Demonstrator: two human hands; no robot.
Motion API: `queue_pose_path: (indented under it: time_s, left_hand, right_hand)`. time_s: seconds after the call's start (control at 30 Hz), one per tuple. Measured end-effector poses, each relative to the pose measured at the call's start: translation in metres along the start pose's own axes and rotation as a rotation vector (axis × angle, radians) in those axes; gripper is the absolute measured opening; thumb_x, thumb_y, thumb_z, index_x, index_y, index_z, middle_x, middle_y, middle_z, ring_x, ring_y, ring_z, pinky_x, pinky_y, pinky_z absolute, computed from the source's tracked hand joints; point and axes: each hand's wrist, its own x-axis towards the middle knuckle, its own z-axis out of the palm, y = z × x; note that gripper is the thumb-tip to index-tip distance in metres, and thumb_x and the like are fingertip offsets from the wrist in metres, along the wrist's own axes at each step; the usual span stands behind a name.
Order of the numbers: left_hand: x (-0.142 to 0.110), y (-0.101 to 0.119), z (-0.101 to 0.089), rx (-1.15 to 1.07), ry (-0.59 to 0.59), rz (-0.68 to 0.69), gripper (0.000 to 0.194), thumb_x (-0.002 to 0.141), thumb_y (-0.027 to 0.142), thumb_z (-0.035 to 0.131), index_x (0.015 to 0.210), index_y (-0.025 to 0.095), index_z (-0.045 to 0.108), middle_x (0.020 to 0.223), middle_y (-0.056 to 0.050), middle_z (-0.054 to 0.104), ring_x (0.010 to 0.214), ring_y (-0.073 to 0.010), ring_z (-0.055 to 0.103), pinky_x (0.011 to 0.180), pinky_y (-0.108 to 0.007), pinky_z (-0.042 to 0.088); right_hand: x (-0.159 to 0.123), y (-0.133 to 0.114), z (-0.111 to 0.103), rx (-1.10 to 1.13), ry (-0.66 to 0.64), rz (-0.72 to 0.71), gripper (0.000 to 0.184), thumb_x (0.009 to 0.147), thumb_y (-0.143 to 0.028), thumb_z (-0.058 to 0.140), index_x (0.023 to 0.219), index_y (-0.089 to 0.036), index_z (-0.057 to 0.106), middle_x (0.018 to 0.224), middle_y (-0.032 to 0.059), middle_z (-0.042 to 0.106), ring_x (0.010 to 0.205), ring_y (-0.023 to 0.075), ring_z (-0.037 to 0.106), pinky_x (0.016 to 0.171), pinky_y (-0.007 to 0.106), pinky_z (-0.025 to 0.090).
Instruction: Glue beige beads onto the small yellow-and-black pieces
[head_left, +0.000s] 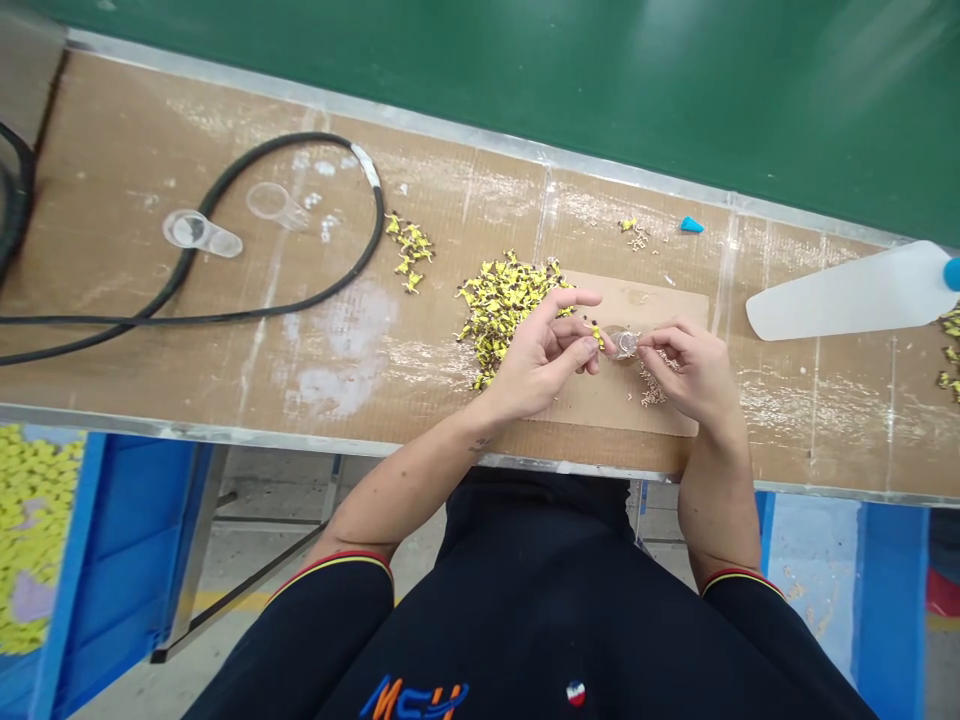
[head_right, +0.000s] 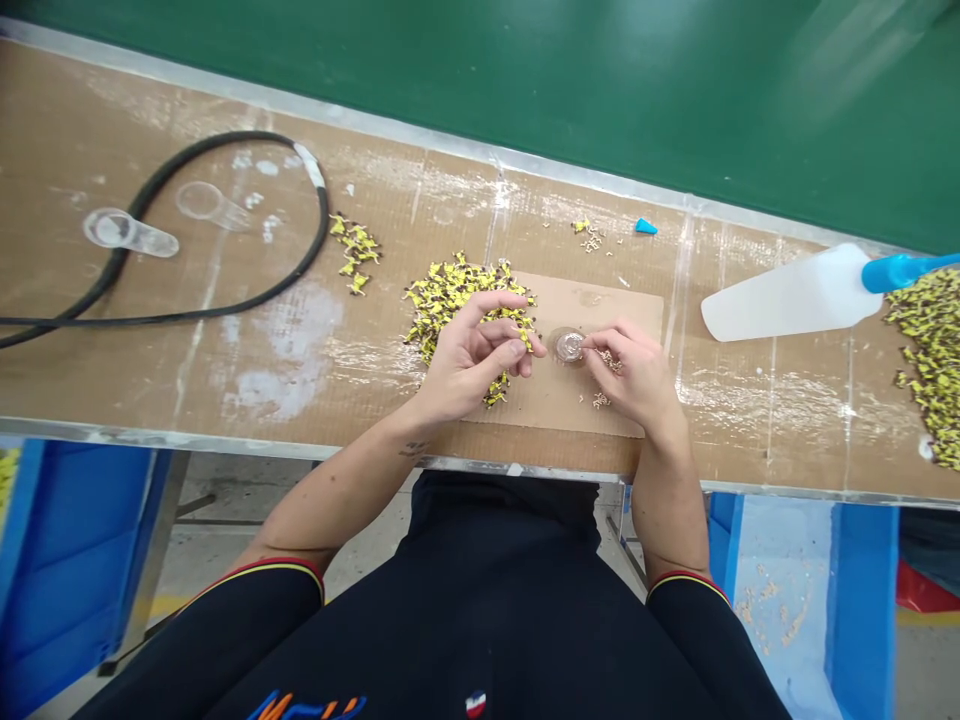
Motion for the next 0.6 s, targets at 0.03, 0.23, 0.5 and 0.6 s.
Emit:
queue_pose_path:
  time_s: [0.03, 0.23, 0.5, 0.6]
  left_hand:
    - [0.0, 0.0005, -0.0001, 0.003, 0.0, -0.011, 0.038, 0.096, 0.038, 0.07, 0.126, 0.021, 0.053, 0.089, -0.002, 0.074, 0.068, -0.0089, 0.069, 0.065, -0.023, 0.056]
    - [0.0002, 0.0006, -0.0001, 0.0, -0.018, -0.052, 0.028, 0.095, 0.037, 0.072, 0.112, 0.016, 0.065, 0.097, -0.006, 0.079, 0.071, -0.009, 0.071, 0.068, -0.022, 0.057]
    - [0.0015, 0.0018, 0.0014, -0.024, -0.002, -0.029, 0.027, 0.093, 0.04, 0.075, 0.102, 0.015, 0.07, 0.094, -0.007, 0.08, 0.072, -0.0092, 0.072, 0.065, -0.021, 0.056]
    - [0.0022, 0.0028, 0.0015, -0.018, -0.009, -0.017, 0.026, 0.094, 0.041, 0.074, 0.101, 0.015, 0.072, 0.092, -0.006, 0.078, 0.071, -0.0085, 0.072, 0.065, -0.02, 0.056]
  right_hand:
    - [0.0, 0.0006, 0.0003, -0.004, 0.0, 0.0, 0.01, 0.089, -0.017, 0.067, 0.088, -0.024, 0.073, 0.083, 0.0009, 0.073, 0.064, 0.0141, 0.062, 0.063, 0.029, 0.051]
    - [-0.0001, 0.0021, 0.0009, -0.015, -0.021, 0.021, 0.009, 0.089, -0.018, 0.067, 0.087, -0.025, 0.073, 0.082, 0.001, 0.073, 0.063, 0.015, 0.062, 0.063, 0.031, 0.052]
    - [0.0005, 0.0026, 0.0, 0.0, -0.006, 0.005, 0.009, 0.089, -0.017, 0.068, 0.086, -0.024, 0.073, 0.081, 0.0005, 0.072, 0.059, 0.0129, 0.056, 0.061, 0.029, 0.048]
    - [0.0004, 0.0032, 0.0007, 0.001, -0.017, 0.02, 0.009, 0.088, -0.017, 0.068, 0.085, -0.024, 0.072, 0.081, 0.0005, 0.071, 0.06, 0.0133, 0.056, 0.062, 0.03, 0.049]
